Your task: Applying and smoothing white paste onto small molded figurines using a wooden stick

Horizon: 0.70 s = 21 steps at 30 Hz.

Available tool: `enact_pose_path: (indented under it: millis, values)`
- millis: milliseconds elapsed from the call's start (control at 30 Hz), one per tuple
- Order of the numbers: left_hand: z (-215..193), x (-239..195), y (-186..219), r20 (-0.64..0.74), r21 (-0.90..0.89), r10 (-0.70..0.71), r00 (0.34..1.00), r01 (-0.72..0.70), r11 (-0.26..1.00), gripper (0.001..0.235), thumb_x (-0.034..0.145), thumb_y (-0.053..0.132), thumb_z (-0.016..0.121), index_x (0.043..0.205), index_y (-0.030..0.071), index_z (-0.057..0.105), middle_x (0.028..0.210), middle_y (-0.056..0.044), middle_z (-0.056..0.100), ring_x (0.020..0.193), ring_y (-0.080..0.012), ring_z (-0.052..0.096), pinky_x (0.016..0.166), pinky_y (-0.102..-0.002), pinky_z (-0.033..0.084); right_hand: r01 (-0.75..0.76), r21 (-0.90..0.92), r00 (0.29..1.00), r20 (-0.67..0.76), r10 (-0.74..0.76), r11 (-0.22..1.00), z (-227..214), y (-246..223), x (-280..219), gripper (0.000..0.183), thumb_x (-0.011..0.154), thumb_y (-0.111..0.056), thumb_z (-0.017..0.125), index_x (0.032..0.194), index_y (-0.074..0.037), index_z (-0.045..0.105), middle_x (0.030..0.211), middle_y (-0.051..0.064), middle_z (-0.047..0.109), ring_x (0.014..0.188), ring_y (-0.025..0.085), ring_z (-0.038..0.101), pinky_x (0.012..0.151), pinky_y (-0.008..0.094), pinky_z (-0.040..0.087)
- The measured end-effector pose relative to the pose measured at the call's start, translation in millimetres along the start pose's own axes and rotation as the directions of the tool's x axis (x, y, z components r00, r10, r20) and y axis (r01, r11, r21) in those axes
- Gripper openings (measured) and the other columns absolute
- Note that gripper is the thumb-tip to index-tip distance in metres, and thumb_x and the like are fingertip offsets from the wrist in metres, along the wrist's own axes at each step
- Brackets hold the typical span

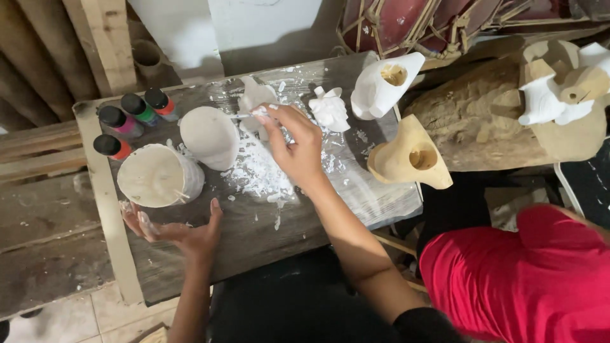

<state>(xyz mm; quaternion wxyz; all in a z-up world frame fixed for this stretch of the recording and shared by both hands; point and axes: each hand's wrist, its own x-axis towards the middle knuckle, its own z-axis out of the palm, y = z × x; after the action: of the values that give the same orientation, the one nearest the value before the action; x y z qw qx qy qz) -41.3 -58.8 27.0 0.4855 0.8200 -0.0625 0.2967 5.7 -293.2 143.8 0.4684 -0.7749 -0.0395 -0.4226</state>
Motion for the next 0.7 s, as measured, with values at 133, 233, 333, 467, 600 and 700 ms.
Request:
enact_pose_path:
  millis: [133, 233, 333, 467, 600, 700]
  values:
    - [2, -3, 14, -0.014, 0.013, -0.046, 0.999, 0.047, 0.999, 0.131, 0.065, 0.011, 0.107, 0.149, -0.013, 0.01, 0.15, -0.039, 0.023, 0.147, -0.0452, 0.034, 0.126, -0.059, 0.025, 0.016, -0.011, 1.0, 0.021, -0.016, 1.0, 1, 8, 6, 0.006, 0.096, -0.005, 0.073, 0.101, -0.005, 0.075, 0.081, 0.012, 0.073, 0.069, 0.033, 0.067, 0.065, 0.04, 0.056]
    - [5, 4, 23, -0.025, 0.028, -0.094, 0.995, 0.095, 0.995, 0.13, 0.066, 0.01, 0.107, 0.15, -0.012, 0.01, 0.151, -0.038, 0.024, 0.148, -0.0436, 0.036, 0.126, -0.057, 0.026, -0.006, 0.011, 1.0, 0.023, 0.006, 1.0, 1, 12, 9, 0.008, 0.095, -0.006, 0.074, 0.103, -0.005, 0.075, 0.082, 0.011, 0.073, 0.07, 0.027, 0.069, 0.066, 0.037, 0.058]
    - [2, 9, 32, -0.08, 0.016, -0.022, 0.997, 0.024, 1.0, 0.114, 0.071, 0.0, 0.104, 0.14, -0.01, 0.014, 0.142, -0.034, 0.027, 0.141, -0.0402, 0.038, 0.12, -0.057, 0.03, -0.014, 0.012, 0.999, 0.04, 0.013, 1.0, -3, 17, 9, 0.01, 0.094, -0.006, 0.076, 0.104, -0.005, 0.076, 0.078, 0.012, 0.071, 0.068, 0.03, 0.068, 0.065, 0.038, 0.057]
    - [6, -7, 9, 0.006, 0.1, -0.025, 1.0, 0.024, 0.995, 0.103, 0.067, 0.002, 0.098, 0.135, -0.019, 0.022, 0.136, -0.035, 0.035, 0.132, -0.0358, 0.044, 0.115, -0.055, 0.036, -0.036, 0.006, 0.998, 0.059, 0.035, 0.999, -9, 14, 6, 0.01, 0.095, -0.006, 0.075, 0.104, -0.005, 0.076, 0.077, 0.01, 0.07, 0.068, 0.026, 0.067, 0.067, 0.038, 0.057]
    - [13, -6, -2, -0.098, 0.112, 0.044, 0.994, -0.033, 0.993, 0.11, 0.071, 0.017, 0.101, 0.139, -0.01, 0.019, 0.138, -0.034, 0.026, 0.134, -0.05, 0.038, 0.116, -0.063, 0.03, -0.084, 0.026, 0.994, 0.073, 0.082, 0.996, -16, 21, 2, 0.009, 0.097, -0.003, 0.071, 0.104, -0.003, 0.076, 0.077, 0.012, 0.069, 0.071, 0.021, 0.066, 0.068, 0.04, 0.056]
    - [15, -3, -1, -0.146, 0.157, 0.153, 0.977, -0.13, 0.979, 0.108, 0.076, 0.032, 0.1, 0.145, -0.001, 0.024, 0.146, -0.03, 0.018, 0.139, -0.0533, 0.028, 0.117, -0.068, 0.028, -0.064, 0.028, 0.994, 0.088, 0.061, 0.998, -18, 20, 8, 0.009, 0.099, -0.005, 0.071, 0.106, -0.003, 0.076, 0.072, 0.01, 0.069, 0.065, 0.022, 0.066, 0.067, 0.038, 0.057]
